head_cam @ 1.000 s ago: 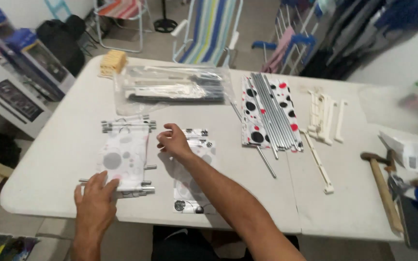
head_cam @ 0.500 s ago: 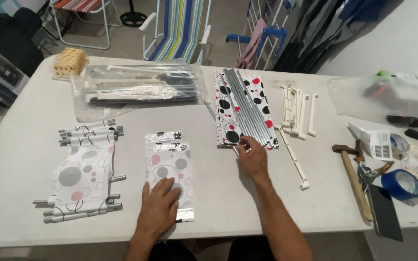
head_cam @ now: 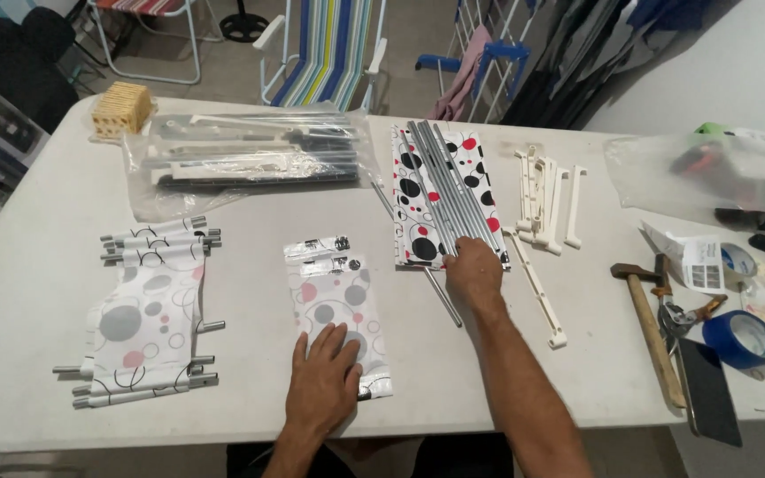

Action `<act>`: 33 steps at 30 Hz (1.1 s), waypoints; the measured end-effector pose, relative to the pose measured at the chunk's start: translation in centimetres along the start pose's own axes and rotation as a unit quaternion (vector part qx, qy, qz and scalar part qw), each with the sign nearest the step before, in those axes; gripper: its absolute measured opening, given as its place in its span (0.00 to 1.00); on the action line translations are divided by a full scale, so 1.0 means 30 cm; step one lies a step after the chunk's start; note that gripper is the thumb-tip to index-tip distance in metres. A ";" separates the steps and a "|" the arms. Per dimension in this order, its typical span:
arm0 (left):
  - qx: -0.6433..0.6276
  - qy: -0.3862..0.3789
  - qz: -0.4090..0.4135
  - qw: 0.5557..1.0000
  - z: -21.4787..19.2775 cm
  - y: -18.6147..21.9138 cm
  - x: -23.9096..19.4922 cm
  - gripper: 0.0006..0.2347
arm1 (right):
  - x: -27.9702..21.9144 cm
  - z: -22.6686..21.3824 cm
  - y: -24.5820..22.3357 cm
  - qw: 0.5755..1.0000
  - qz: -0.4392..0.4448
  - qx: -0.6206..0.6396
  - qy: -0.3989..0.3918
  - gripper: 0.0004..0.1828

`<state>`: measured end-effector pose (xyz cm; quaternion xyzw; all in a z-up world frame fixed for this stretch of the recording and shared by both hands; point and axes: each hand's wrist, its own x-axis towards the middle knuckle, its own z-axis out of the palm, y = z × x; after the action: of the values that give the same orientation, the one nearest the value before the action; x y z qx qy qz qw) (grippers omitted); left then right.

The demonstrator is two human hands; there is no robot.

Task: Assembling a modular shelf by inserting metal support rods into the sleeves of fabric shelf liners.

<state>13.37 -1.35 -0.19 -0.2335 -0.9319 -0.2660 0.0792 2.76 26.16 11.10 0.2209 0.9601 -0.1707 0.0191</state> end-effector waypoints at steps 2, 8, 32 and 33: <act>0.002 0.003 0.000 1.000 -0.004 0.000 0.003 0.13 | 0.066 0.039 0.036 1.000 0.006 -0.015 -0.010 0.14; -0.006 0.007 0.001 1.000 0.004 -0.003 -0.001 0.13 | 0.084 0.029 0.063 0.995 0.024 -0.055 -0.075 0.21; -0.010 0.022 0.014 1.000 -0.003 -0.011 0.001 0.13 | 0.278 -0.019 0.311 0.997 0.033 0.018 0.061 0.18; -0.012 0.021 0.012 1.000 -0.004 -0.010 0.000 0.13 | 0.272 -0.034 0.299 0.998 0.042 0.020 0.041 0.19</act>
<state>13.24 -1.64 -0.21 -0.2404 -0.9238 -0.2812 0.0989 -0.69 37.48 8.27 0.2678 0.9464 -0.1795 -0.0179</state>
